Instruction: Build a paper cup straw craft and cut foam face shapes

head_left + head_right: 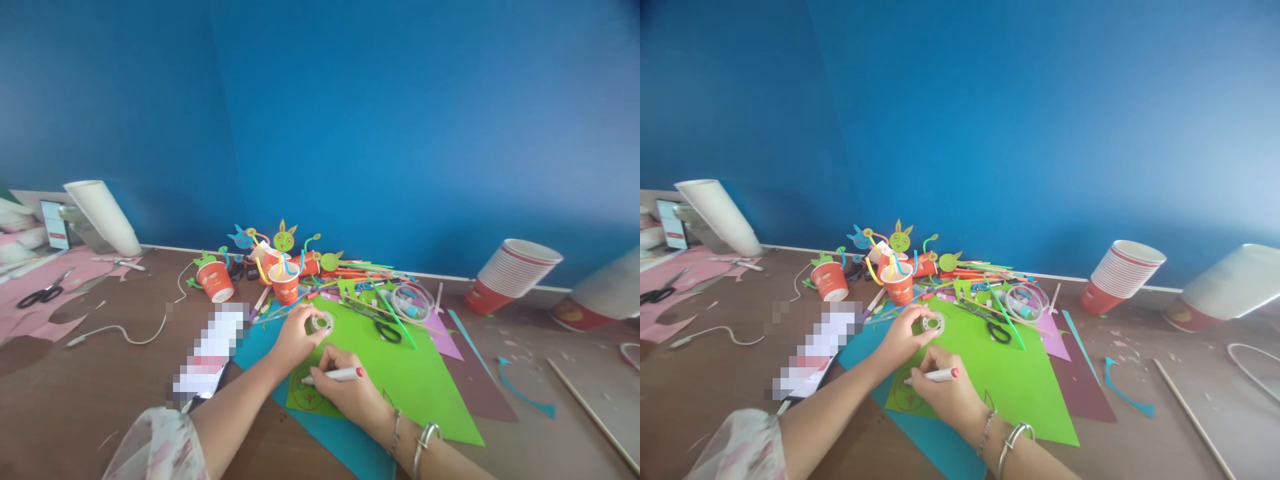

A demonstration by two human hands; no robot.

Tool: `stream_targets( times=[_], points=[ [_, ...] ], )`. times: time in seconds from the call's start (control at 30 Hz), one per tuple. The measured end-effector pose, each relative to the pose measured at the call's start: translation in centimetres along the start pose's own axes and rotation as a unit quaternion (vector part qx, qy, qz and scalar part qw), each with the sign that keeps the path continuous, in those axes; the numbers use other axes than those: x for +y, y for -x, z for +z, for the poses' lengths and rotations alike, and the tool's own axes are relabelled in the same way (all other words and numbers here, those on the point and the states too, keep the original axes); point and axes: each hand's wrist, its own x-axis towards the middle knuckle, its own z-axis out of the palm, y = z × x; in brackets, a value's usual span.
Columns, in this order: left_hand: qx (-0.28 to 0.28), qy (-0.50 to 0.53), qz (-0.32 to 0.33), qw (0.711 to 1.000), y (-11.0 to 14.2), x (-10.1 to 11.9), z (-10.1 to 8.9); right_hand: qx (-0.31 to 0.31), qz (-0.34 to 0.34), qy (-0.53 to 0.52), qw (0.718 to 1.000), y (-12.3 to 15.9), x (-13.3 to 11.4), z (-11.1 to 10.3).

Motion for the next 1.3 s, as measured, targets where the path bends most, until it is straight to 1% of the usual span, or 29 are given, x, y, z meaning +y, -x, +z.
stream_targets(
  times=[0.2,0.47,0.6,0.7,0.97,1.3],
  points=[
    [0.004,-0.001,0.009,1.0,-0.04,-0.1,0.0,-0.015,-0.003,-0.013,1.0,0.03,0.12,0.1],
    [0.004,0.0,0.009,1.0,-0.04,-0.1,-0.03,-0.011,0.005,-0.02,1.0,0.03,0.26,0.09],
    [0.004,0.003,0.003,1.0,-0.02,-0.13,0.01,0.005,0.013,-0.029,0.999,-0.06,0.3,0.03],
    [0.003,0.003,0.0,1.0,-0.01,-0.12,0.02,0.01,0.018,-0.023,1.0,-0.1,0.3,-0.02],
    [0.008,0.004,0.003,1.0,-0.01,0.17,-0.07,0.008,0.005,0.014,1.0,-0.06,0.13,-0.01],
    [0.007,0.004,0.002,1.0,-0.05,-0.02,-0.02,0.014,0.004,0.006,1.0,-0.02,0.43,0.11]
  ],
)
